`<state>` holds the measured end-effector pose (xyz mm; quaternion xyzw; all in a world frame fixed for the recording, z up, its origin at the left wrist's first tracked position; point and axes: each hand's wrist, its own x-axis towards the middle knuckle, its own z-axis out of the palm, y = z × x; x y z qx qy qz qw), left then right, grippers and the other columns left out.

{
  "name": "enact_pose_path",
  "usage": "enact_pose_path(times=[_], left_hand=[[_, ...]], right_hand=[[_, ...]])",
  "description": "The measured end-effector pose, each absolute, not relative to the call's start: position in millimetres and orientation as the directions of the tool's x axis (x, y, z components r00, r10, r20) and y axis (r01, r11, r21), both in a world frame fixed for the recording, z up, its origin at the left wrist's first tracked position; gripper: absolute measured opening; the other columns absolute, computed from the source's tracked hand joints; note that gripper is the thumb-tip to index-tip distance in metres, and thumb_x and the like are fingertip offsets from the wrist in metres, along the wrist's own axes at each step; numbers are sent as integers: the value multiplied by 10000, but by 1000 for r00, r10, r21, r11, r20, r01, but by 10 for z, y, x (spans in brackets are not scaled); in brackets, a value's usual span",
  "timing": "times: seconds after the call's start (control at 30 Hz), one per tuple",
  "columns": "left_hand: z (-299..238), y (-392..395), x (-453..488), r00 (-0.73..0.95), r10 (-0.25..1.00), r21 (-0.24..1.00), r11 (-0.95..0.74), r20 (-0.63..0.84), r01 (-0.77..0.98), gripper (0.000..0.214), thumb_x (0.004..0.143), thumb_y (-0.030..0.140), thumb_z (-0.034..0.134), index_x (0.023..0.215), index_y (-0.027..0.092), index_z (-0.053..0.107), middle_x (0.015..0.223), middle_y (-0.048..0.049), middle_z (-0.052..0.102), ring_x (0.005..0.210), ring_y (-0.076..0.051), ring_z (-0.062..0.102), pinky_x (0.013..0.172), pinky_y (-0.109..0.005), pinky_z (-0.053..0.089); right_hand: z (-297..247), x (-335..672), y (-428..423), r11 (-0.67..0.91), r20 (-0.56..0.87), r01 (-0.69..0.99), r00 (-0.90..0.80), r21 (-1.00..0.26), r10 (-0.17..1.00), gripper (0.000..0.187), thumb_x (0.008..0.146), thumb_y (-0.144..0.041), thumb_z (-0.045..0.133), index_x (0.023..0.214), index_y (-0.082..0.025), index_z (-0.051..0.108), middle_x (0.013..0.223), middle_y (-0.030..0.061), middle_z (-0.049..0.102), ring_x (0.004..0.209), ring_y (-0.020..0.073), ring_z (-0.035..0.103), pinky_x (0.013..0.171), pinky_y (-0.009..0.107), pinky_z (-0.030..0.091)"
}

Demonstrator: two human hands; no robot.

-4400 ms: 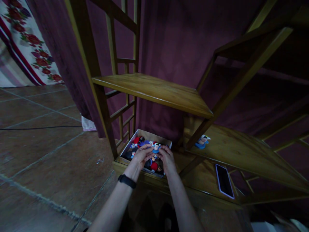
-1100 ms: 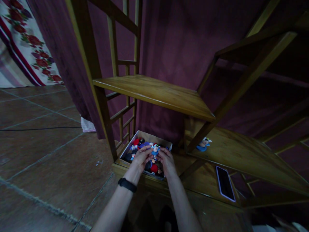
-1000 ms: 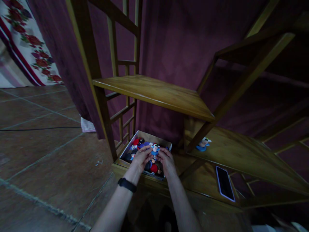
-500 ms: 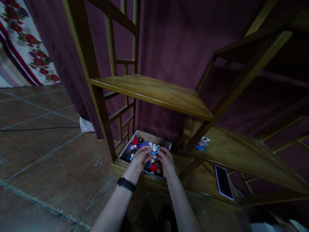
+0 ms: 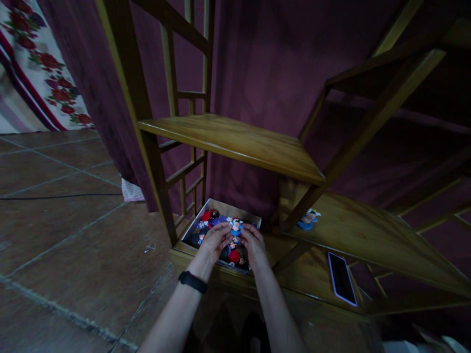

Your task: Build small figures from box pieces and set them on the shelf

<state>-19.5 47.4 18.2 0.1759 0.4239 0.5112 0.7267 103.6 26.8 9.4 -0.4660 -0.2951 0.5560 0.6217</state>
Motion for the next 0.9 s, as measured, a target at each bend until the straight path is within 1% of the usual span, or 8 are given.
enact_pose_path(times=[0.17, 0.4, 0.53, 0.63, 0.7, 0.8, 0.9], left_hand=[[170, 477, -191, 116, 895, 678, 406, -430, -613, 104, 714, 71, 645, 776, 139, 595, 658, -17, 642, 553, -90, 604, 558, -196, 507], [182, 470, -186, 123, 885, 672, 426, -450, -606, 67, 727, 97, 640, 751, 137, 593, 606, 1, 610, 495, -71, 570, 526, -181, 493], [191, 471, -175, 132, 875, 650, 440, -466, -620, 65, 733, 117, 646, 723, 136, 585, 549, 17, 575, 447, -67, 549, 495, -176, 490], [186, 489, -168, 159, 857, 600, 463, -489, -652, 47, 757, 108, 616, 731, 128, 583, 549, 6, 576, 433, -66, 542, 456, -158, 477], [177, 507, -166, 229, 830, 534, 513, -510, -672, 30, 782, 105, 582, 754, 115, 586, 574, -16, 594, 441, -68, 549, 427, -140, 461], [164, 530, -169, 339, 774, 429, 594, -535, -681, 73, 815, 117, 533, 762, 102, 580, 559, -23, 584, 417, -64, 533, 383, -122, 436], [161, 541, -175, 368, 753, 382, 614, -545, -691, 121, 834, 119, 491, 735, 108, 560, 521, -14, 555, 384, -58, 508, 358, -114, 421]], right_hand=[[86, 1046, 271, -46, -142, -415, 201, -908, 969, 245, 611, -334, 697, 819, -207, 676, 888, 23, 672, 759, 152, 601, 640, 251, 482], [58, 1035, 274, -60, -139, -341, 213, -938, 967, 255, 599, -325, 701, 824, -208, 673, 913, 23, 671, 771, 154, 603, 660, 256, 487], [101, 1010, 247, -53, -120, -297, 211, -953, 970, 262, 600, -328, 702, 828, -205, 665, 861, 13, 671, 722, 144, 598, 636, 252, 482], [150, 986, 221, -46, -101, -273, 192, -961, 976, 263, 606, -338, 704, 833, -211, 662, 805, 1, 670, 668, 132, 588, 604, 241, 471], [185, 969, 206, -42, -91, -264, 177, -964, 980, 268, 615, -346, 702, 844, -214, 660, 755, -6, 665, 630, 127, 578, 578, 236, 462], [236, 945, 187, -43, -85, -271, 144, -962, 986, 293, 612, -352, 711, 859, -207, 655, 660, -20, 641, 565, 115, 553, 545, 228, 442], [269, 931, 170, -23, -61, -291, 124, -956, 990, 298, 610, -347, 717, 864, -207, 648, 681, -23, 650, 569, 107, 552, 557, 221, 436]])
